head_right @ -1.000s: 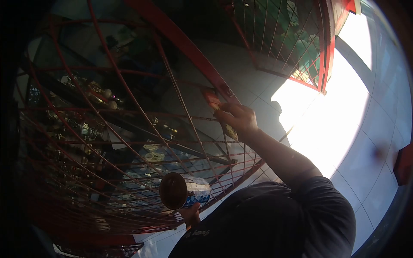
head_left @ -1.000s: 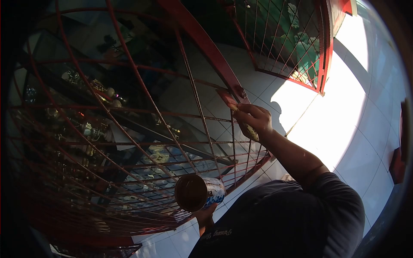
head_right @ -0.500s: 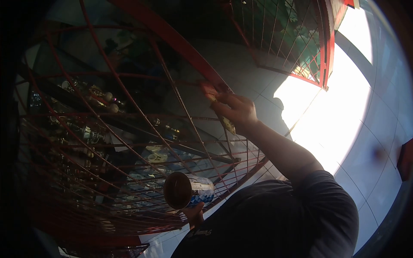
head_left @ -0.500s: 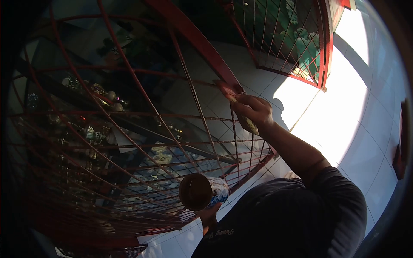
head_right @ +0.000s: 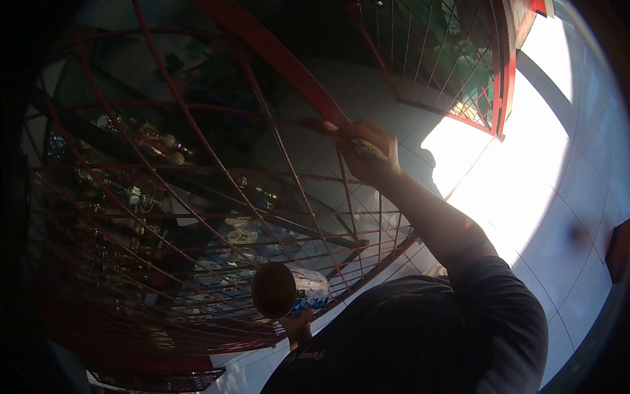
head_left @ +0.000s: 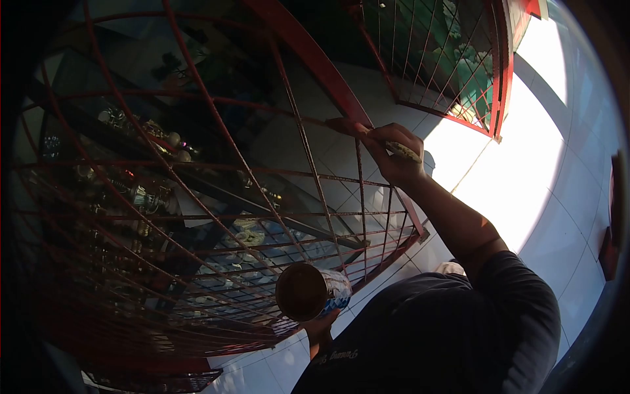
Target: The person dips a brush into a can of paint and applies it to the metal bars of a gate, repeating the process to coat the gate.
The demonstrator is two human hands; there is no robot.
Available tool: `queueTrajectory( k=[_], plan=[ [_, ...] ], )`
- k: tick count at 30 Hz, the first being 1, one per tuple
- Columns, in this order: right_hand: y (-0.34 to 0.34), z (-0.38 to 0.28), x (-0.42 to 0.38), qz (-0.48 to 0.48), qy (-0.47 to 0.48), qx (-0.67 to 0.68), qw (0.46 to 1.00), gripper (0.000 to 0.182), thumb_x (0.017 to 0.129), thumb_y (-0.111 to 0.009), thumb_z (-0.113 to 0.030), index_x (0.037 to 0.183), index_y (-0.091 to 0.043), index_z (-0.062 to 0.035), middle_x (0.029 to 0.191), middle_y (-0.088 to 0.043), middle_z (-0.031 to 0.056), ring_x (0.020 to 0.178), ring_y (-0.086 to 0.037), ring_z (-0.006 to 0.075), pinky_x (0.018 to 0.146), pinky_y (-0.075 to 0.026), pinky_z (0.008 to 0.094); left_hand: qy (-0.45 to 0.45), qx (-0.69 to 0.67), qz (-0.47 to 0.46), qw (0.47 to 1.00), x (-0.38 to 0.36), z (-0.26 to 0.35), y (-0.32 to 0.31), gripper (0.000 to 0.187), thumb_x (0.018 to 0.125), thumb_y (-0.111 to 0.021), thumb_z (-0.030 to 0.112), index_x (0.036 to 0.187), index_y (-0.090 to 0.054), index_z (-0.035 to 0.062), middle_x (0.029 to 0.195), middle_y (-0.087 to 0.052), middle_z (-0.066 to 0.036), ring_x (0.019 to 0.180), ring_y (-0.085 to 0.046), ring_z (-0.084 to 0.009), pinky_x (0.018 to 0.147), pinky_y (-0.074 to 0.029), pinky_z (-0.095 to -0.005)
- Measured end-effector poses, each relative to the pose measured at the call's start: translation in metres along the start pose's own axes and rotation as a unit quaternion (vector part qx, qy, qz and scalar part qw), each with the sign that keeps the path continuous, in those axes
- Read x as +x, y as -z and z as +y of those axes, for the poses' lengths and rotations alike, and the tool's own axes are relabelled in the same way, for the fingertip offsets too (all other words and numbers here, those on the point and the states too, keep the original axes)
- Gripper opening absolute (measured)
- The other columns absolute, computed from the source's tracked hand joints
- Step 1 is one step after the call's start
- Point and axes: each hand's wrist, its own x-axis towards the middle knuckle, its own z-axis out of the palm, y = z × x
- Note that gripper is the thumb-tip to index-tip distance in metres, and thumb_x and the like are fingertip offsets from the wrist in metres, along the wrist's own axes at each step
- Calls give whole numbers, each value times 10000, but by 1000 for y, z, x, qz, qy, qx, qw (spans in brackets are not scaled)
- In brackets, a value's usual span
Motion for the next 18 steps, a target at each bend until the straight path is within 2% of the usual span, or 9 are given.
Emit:
queueTrajectory(
  k=[4,7,11,12,15,16,18],
  plan=[
    [-12,-14,-2,20,-54,71,996,122,848,-776,-72,953,-714,-69,882,-724,76,777,-718,181,670,-562,310,5,-3,1,1000,-2,-1,-1,1117,599,-964,135,1514,-324,100,1419,-494,-186,1208,-565,-330,1026,-522,-485],
    [-7,1,-13,23,-129,44,990,120,860,-773,-102,950,-708,-57,891,-726,83,812,-722,185,704,-565,313,10,0,-2,1000,-1,1,0,1107,600,-964,138,1508,-331,97,1414,-498,-185,1204,-568,-329,1024,-521,-483],
    [5,9,-23,81,-223,0,971,120,869,-764,-125,955,-710,-60,908,-724,85,821,-725,194,706,-574,322,10,-3,2,1000,-4,-1,-2,1095,601,-964,142,1499,-339,94,1407,-503,-183,1198,-571,-328,1023,-521,-481],
    [2,7,-27,90,-198,51,975,110,861,-760,-115,951,-713,-72,916,-720,93,820,-728,216,689,-578,330,11,-2,2,1000,-4,-1,-3,1092,601,-964,143,1497,-342,93,1406,-504,-182,1197,-571,-328,1022,-520,-480],
    [-6,-11,-10,38,17,-33,999,143,841,-753,0,949,-679,-58,903,-698,113,800,-715,220,696,-570,305,15,-1,-1,1000,-6,-2,-3,1083,602,-964,146,1491,-348,90,1401,-508,-181,1192,-574,-326,1021,-520,-478],
    [-9,-8,-8,15,80,-27,996,215,776,-779,29,939,-692,-80,898,-700,123,785,-724,247,647,-578,310,14,1,-3,1000,-3,0,-4,1080,603,-964,147,1489,-350,89,1399,-509,-180,1191,-574,-326,1020,-520,-477],
    [6,-6,-20,-72,124,-75,987,217,759,-788,28,923,-696,-81,898,-703,126,781,-728,247,636,-582,317,13,0,-5,1000,1,0,-3,1073,603,-964,149,1484,-354,88,1395,-512,-179,1188,-576,-325,1020,-519,-476]
  ],
)
